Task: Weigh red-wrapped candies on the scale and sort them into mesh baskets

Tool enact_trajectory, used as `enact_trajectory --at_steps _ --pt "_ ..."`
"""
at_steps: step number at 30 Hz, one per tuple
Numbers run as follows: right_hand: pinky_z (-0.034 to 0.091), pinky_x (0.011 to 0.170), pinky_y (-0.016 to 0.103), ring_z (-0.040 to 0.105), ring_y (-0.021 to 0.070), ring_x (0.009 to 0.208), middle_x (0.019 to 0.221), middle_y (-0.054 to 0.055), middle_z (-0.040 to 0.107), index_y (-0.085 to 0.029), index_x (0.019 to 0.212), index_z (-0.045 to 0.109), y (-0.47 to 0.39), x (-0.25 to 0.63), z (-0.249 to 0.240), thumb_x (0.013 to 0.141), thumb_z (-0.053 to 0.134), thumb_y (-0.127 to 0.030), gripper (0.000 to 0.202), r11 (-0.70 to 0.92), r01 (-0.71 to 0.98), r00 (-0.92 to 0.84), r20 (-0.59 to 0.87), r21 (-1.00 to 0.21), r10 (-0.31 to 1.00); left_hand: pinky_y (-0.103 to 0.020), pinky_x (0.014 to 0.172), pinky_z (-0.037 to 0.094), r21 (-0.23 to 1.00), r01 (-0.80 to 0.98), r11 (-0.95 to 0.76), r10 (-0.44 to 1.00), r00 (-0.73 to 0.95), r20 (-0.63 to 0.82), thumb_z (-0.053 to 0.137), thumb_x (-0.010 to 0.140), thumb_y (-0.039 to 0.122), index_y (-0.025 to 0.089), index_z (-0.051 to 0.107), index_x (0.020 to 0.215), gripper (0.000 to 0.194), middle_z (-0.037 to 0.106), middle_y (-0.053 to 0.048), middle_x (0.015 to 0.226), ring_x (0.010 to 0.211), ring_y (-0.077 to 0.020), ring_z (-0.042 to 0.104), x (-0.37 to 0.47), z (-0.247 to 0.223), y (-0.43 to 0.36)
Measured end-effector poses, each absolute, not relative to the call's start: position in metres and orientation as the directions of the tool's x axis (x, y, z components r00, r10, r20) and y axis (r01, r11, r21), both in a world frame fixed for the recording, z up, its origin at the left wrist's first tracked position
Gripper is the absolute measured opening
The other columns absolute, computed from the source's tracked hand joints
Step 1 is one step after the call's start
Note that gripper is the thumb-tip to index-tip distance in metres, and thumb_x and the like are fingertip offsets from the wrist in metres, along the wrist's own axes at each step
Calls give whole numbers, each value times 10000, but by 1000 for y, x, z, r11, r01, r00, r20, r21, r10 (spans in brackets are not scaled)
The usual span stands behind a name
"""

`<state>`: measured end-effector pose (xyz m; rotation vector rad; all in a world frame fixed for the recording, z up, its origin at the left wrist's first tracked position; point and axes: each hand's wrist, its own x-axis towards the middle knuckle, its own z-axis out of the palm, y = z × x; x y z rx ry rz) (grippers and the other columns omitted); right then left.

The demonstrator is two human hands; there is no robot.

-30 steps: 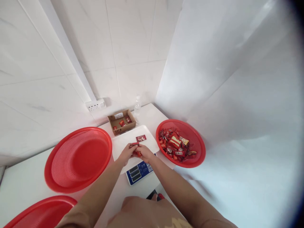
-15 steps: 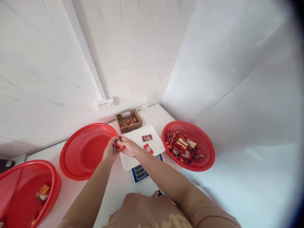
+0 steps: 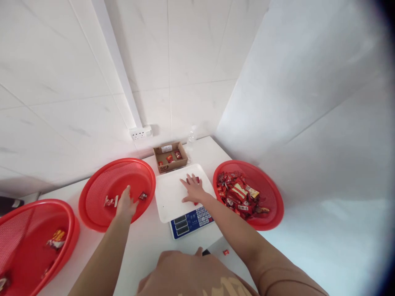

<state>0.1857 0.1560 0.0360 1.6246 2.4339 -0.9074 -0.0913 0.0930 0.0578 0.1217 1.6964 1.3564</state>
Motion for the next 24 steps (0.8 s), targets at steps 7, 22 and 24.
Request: enact_trajectory --at_steps 7,22,24 --pt "316 997 465 326 317 1266 1448 86 352 -307 1320 469 154 214 23 700 699 -355 662 325 875 -440 -313 -359 842 -344 955 436 797 -456 397 653 -469 -594 590 795 316 240 588 944 167 552 -66 1227 1157 -195 513 -48 61 103" --pt "459 917 364 598 186 976 1091 48 646 -231 1241 528 110 125 60 792 534 -180 452 126 320 -402 -14 -939 916 -287 655 541 549 -562 618 732 157 -663 645 795 358 185 586 843 189 625 -25 791 678 -131 618 16 80 82" --pt "450 942 395 587 215 1048 1186 70 616 -238 1365 406 98 119 74 774 567 -210 613 135 330 -448 -29 -934 894 -229 569 525 513 -640 572 747 148 -648 596 837 278 165 568 769 134 582 8 641 550 -96 578 15 82 83"
